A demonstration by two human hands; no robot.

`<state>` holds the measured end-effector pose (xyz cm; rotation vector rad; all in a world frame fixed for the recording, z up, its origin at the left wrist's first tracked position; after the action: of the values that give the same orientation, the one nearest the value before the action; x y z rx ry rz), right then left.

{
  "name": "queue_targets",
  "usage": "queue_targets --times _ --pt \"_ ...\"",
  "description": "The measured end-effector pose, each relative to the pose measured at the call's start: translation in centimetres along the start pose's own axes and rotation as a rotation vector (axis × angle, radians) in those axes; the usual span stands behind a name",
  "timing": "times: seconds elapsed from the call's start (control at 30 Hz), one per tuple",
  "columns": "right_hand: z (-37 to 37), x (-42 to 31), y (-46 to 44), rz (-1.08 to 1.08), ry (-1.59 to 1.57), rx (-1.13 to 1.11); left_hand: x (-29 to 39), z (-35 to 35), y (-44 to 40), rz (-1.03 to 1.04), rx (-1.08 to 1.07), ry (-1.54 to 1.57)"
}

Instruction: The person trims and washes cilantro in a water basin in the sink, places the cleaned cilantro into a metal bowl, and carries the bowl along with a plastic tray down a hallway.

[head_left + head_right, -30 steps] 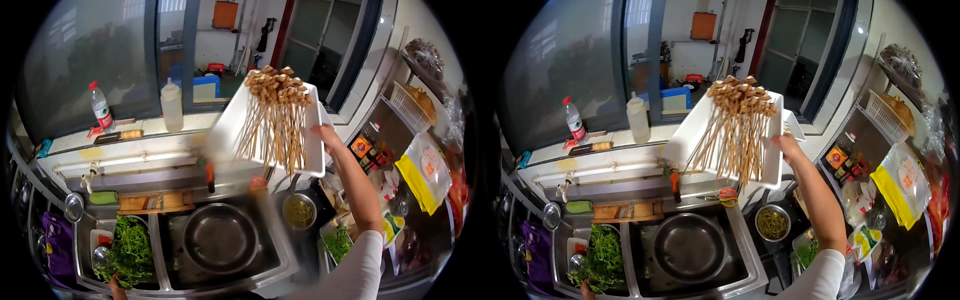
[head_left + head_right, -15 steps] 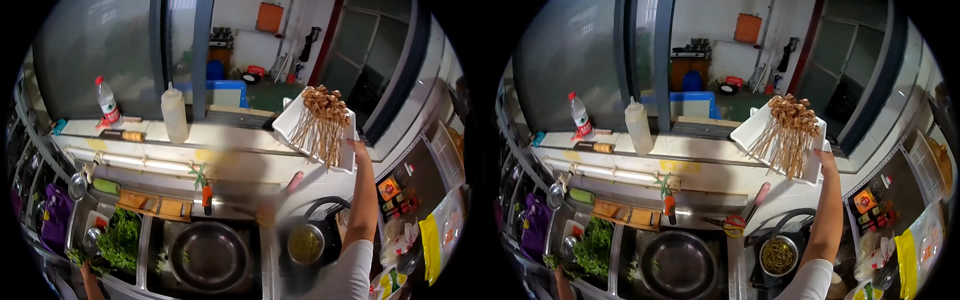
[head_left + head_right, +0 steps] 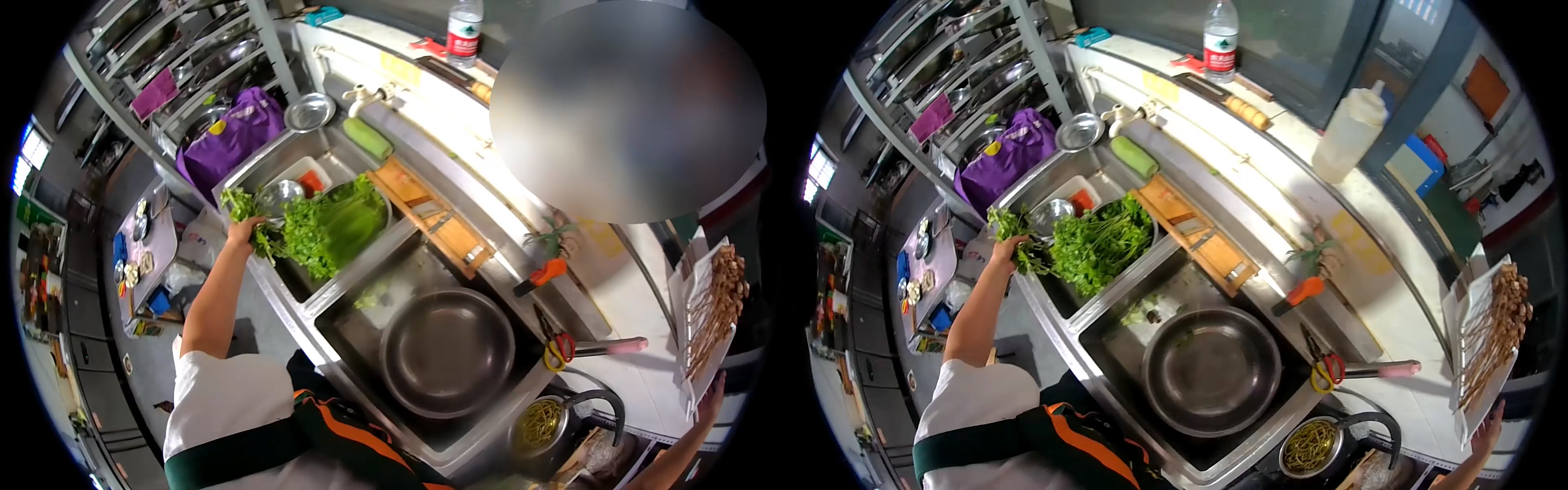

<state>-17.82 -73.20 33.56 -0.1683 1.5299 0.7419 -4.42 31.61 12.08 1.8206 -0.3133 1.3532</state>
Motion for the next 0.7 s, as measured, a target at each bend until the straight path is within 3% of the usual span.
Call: queue_targets --times 0.03,0.2,0.23,0.37,0.43,0.57,0.7 --pt "1.1 -0.2 2.1 0.007 0.011 -0.003 0.0 -0.2 -0.5 0.0 0.0 -0.002" --pt "6.6 -2.3 14.6 -1.695 0.294 0.768 -0.4 -2.2 -4.9 -0.016 -0.042 0.028" --pt "8.1 -1.4 15.9 -1.693 0.299 0.758 -0.2 -2.5 -5.7 -0.025 -0.032 0.019" --pt "16.0 4.4 21.0 -1.505 0.497 0.328 0.4 -4.3 -10.8 0.025 -0.092 0.0" --pt "25.6 11.1 27.6 -1.496 0.38 -0.008 1.2 -4.8 -13.1 -0.025 -0.131 -0.011" --pt "40.6 24.6 37.3 -0.973 0.427 -0.359 2.4 -4.9 -18.6 -0.038 -0.21 -0.036" --pt "52.1 36.8 41.6 -0.656 0.553 -0.698 2.8 -6.1 -23.1 -0.042 -0.274 -0.126"
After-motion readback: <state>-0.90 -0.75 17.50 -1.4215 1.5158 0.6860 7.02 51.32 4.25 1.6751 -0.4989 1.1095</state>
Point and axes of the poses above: each hand's wrist, its own y-axis away from the middle knuckle, its own z-axis out of the palm, x = y × z, the point moved 3 cm from there along -y, towards the middle knuckle, and after that the axes turned 12 degrees about -y, right-handed, at the moved point
